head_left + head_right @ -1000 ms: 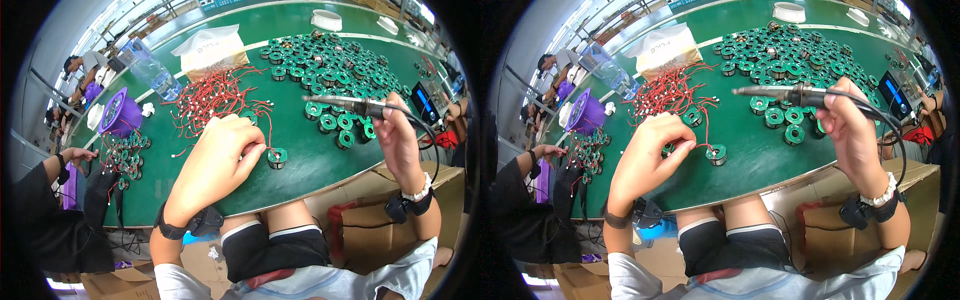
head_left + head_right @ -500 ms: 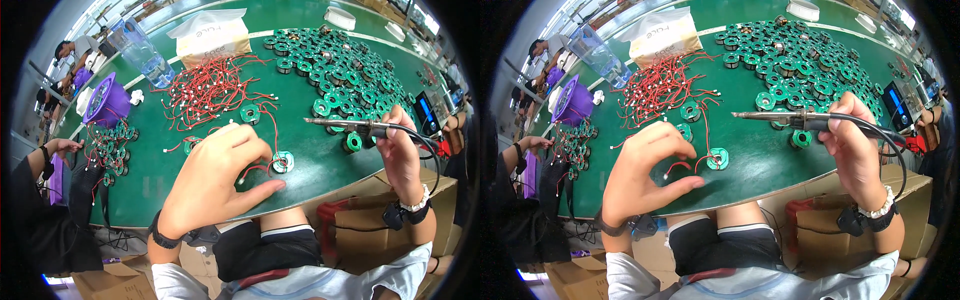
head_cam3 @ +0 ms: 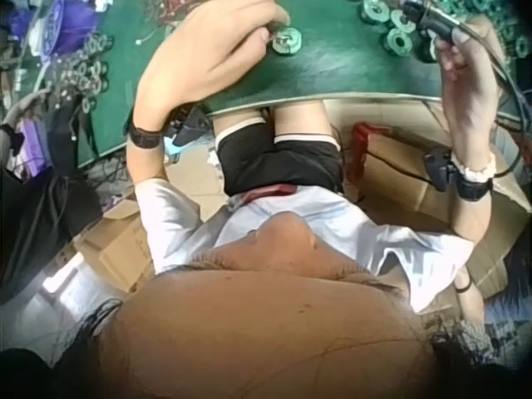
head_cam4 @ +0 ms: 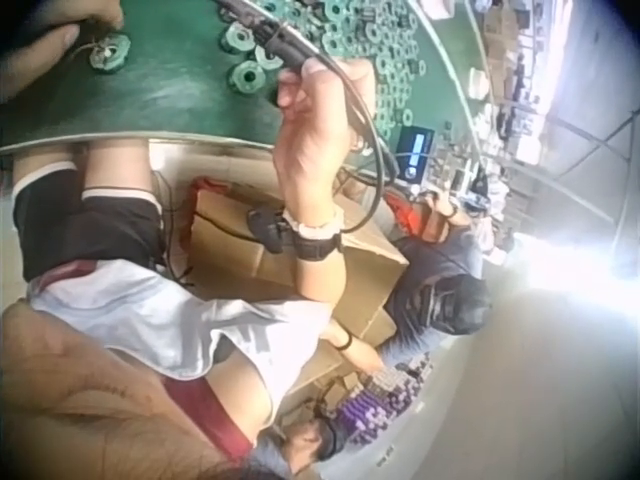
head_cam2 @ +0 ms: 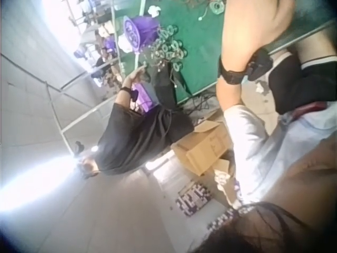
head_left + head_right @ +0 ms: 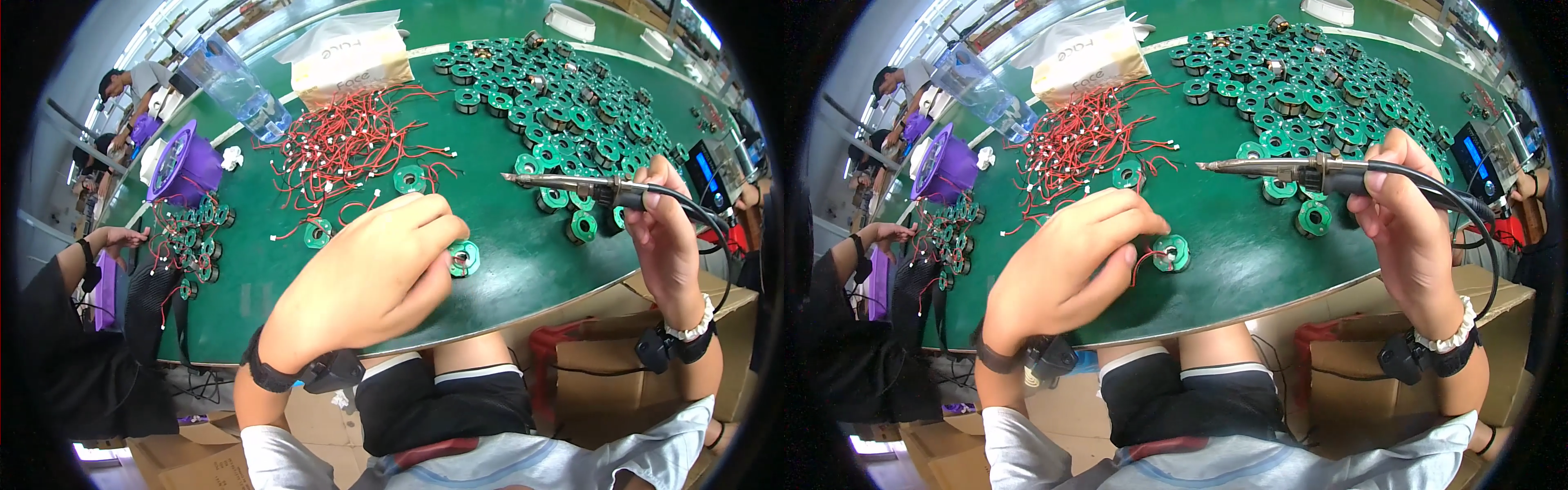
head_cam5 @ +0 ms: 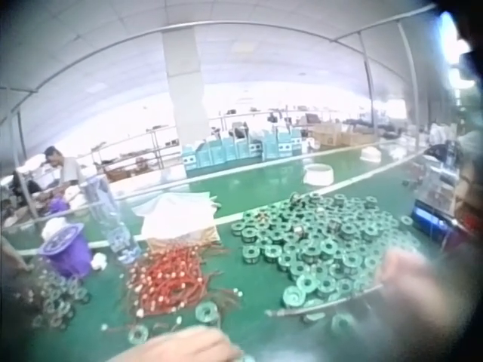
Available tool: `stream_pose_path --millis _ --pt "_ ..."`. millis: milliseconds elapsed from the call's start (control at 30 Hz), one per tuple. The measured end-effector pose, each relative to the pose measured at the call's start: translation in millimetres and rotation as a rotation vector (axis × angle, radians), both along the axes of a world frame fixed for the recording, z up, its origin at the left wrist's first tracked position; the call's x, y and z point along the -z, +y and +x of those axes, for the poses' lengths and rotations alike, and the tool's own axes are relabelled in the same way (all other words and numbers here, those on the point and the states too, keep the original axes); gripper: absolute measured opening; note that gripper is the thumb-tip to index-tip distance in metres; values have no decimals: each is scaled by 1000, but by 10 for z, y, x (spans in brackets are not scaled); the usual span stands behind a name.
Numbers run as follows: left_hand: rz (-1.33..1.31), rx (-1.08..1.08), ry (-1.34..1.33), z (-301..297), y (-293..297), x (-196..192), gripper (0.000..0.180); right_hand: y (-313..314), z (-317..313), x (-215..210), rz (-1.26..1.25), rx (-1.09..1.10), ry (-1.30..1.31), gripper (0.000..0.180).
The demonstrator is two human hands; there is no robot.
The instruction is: Soldering wires onto small circular green circuit boards at an assembly line.
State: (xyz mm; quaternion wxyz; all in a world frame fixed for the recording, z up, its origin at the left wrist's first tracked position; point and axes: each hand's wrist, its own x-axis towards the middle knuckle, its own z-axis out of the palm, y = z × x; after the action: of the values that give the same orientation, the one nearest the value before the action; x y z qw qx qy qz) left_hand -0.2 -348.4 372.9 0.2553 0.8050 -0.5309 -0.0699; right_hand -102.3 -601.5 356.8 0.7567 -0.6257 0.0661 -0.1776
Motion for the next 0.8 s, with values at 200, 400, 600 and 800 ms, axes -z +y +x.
stream_pose_path --millis 200,400,600,800 --pt "93 115 -97 157 -37 -71 13 -18 -2 -5 -5 -1 22 16" --pt "113 122 -73 95 -39 -171 11 -28 7 5 -11 3 18 15" --pt "162 11 -138 -2 6 -140 19 -23 10 21 -17 24 24 16" --pt "166 27 -226 -65 76 -47 22 -15 20 17 -10 -4 23 16"
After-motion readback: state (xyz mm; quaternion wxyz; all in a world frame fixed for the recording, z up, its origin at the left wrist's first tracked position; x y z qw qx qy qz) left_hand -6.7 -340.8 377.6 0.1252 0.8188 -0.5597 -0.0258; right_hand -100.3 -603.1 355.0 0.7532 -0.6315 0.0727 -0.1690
